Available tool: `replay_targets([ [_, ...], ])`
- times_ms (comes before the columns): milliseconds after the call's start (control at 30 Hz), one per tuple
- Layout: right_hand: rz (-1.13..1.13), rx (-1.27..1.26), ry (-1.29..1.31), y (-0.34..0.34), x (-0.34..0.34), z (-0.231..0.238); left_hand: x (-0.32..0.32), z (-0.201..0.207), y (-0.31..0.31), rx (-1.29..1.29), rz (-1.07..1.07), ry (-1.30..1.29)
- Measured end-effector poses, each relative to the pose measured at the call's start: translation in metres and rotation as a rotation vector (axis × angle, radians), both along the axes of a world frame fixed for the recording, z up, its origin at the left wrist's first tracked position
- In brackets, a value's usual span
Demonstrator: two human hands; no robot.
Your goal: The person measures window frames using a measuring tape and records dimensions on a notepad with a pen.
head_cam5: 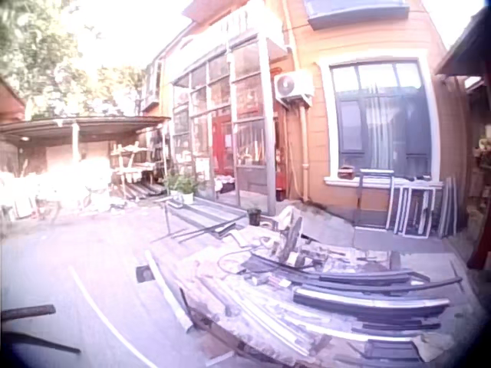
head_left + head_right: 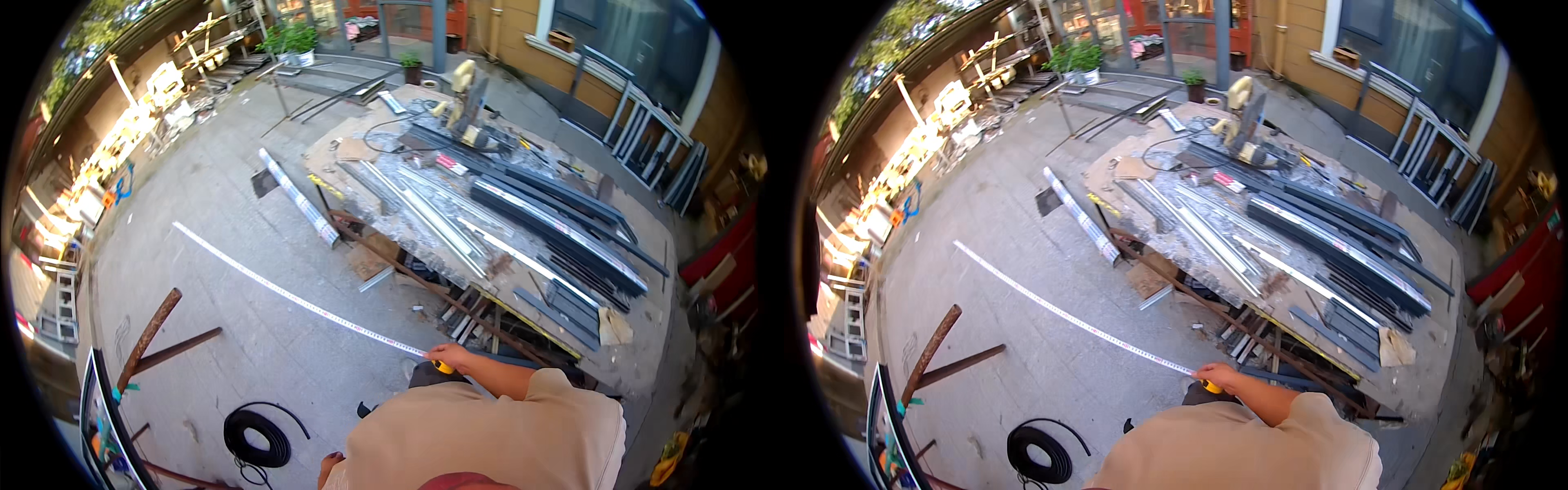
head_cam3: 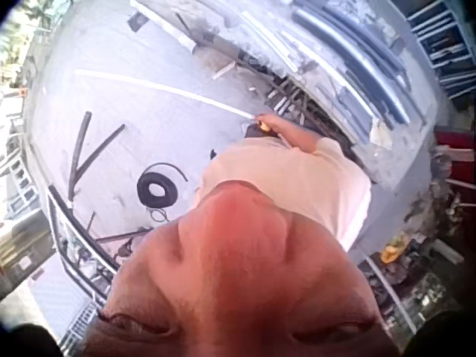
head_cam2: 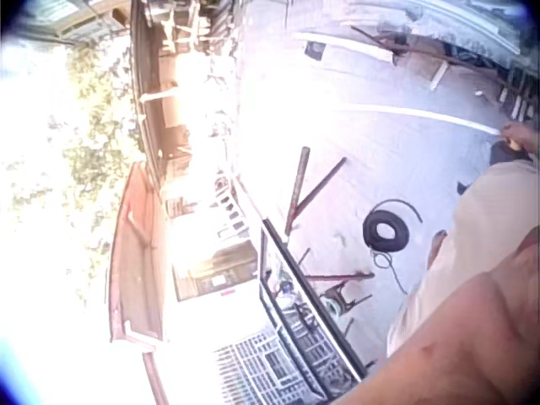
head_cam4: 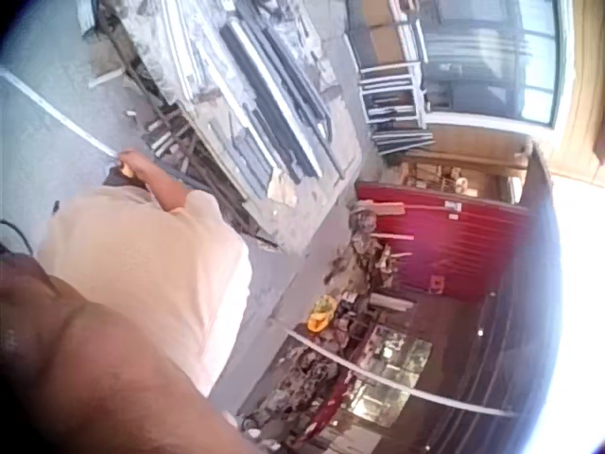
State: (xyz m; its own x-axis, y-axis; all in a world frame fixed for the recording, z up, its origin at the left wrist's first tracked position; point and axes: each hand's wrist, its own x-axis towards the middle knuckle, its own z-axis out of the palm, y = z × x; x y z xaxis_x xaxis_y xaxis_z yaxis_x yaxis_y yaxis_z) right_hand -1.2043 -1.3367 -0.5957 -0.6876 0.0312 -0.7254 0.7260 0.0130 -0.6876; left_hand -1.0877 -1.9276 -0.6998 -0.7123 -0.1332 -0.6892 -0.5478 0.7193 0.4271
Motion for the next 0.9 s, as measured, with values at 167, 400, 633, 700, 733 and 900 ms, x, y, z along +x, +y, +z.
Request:
replay_targets([
  [167,0.077,-0.055,0.024,-0.021,-0.142,0.012,0.028,0.017,-0.020,0.353,0.678,-0.110],
  [400,0.160,-0.008,0.109,-0.057,-0.303,0.034,-0.037,-0.014,0.052,0.341,0.443,-0.188],
  [633,0.093,-0.102,0.002,-0.067,-0.386,0.005,-0.325,0.013,0.043,0.340,0.419,-0.100],
  [700,0.156,-0.183,-0.048,-0.095,-0.424,0.011,-0.371,-0.006,-0.010,0.406,0.654,-0.039],
  [733,0.114,-0.188,-0.030,-0.100,-0.440,0.016,-0.410,-0.001,-0.027,0.397,0.639,0.021],
  [900,-0.054,-0.178,-0.035,-0.132,-0.520,0.032,-0.557,0.034,-0.098,0.247,0.554,0.215],
])
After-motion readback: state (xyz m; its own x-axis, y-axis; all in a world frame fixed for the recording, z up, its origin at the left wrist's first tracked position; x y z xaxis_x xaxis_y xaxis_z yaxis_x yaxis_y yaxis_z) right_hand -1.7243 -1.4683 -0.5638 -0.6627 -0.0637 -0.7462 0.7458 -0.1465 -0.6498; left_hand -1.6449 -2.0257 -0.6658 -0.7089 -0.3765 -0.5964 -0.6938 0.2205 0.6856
